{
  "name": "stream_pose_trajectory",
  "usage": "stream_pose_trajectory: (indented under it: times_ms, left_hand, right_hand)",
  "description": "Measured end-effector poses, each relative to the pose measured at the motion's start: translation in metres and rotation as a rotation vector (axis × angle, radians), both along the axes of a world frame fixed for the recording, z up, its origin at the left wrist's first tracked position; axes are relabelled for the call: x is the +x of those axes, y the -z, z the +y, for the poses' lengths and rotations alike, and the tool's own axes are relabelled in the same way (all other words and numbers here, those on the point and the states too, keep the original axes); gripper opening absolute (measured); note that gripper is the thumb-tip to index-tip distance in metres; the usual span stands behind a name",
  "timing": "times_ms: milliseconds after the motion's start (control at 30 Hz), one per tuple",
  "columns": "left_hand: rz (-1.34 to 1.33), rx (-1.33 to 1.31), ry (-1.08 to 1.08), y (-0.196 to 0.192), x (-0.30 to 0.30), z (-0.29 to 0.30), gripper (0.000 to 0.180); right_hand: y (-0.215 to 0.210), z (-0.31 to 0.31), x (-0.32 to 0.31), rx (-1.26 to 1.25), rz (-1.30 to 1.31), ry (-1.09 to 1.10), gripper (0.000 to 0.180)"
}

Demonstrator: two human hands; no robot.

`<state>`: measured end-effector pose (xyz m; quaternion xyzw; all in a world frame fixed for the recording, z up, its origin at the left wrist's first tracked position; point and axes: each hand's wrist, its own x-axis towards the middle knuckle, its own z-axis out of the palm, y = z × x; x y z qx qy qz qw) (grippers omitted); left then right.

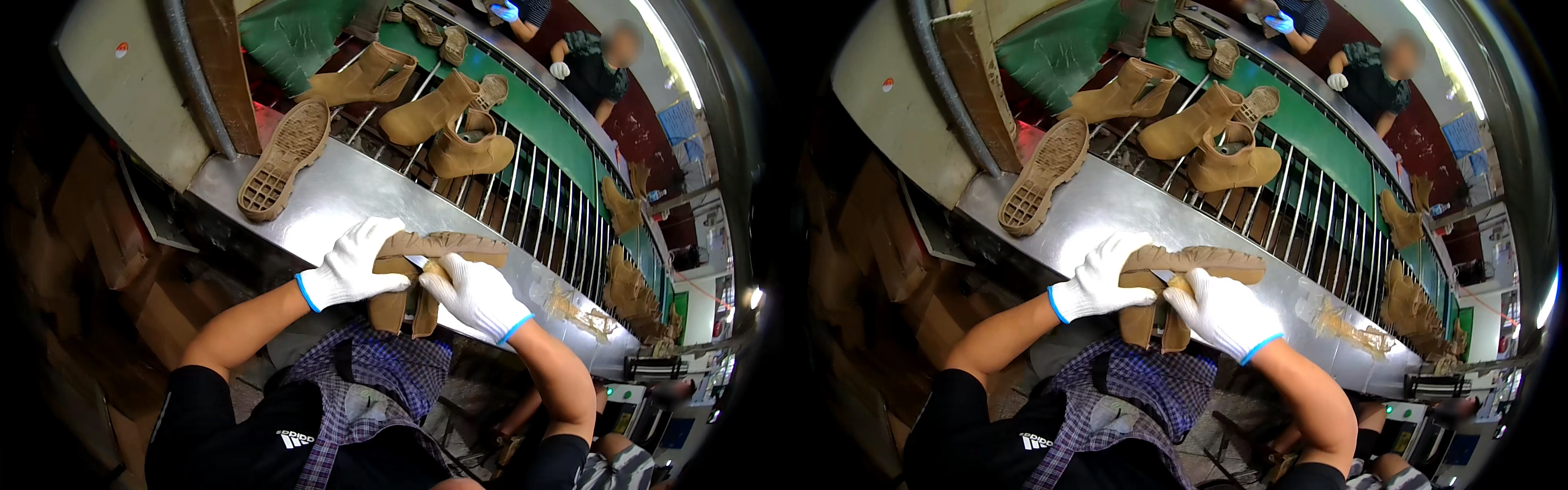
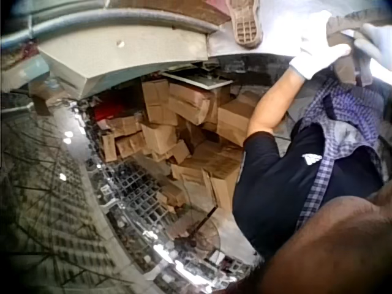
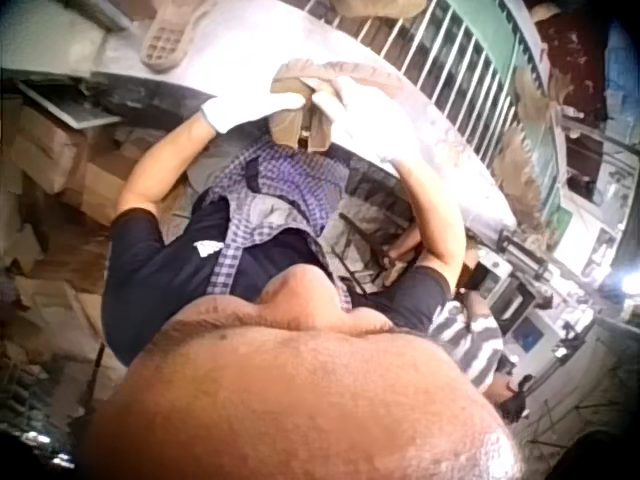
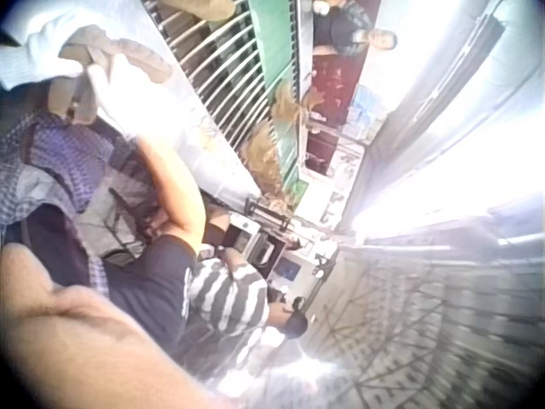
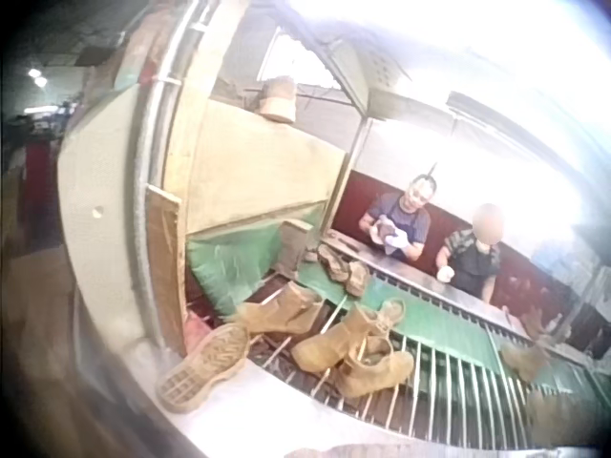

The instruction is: The person picks up boots from a conveyor belt, trims excess material from the soles using a knife, wipes the boots with a cloth, and places them back on the belt.

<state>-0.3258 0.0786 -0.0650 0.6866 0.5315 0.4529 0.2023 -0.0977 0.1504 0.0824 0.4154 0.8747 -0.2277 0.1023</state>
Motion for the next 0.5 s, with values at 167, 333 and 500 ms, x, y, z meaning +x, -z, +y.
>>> stream_pose_trajectory:
  times_ms: [167, 333, 500]
  left_hand:
    - [-0.002, 0.076, -0.008, 0.005, 0.003, 0.004, 0.093]
    - [0.079, 0.182, -0.139, 0.011, 0.009, 0.000, 0.086]
    - [0.105, 0.284, -0.184, 0.016, 0.014, 0.005, 0.080]
  right_hand:
    - [0.003, -0.035, -0.014, 0.076, -0.025, 0.087, 0.043]
    - [0.022, -0.055, -0.014, 0.289, 0.242, -0.050, 0.034]
    - [0.021, -0.082, -0.027, 0.377, 0.126, -0.132, 0.031]
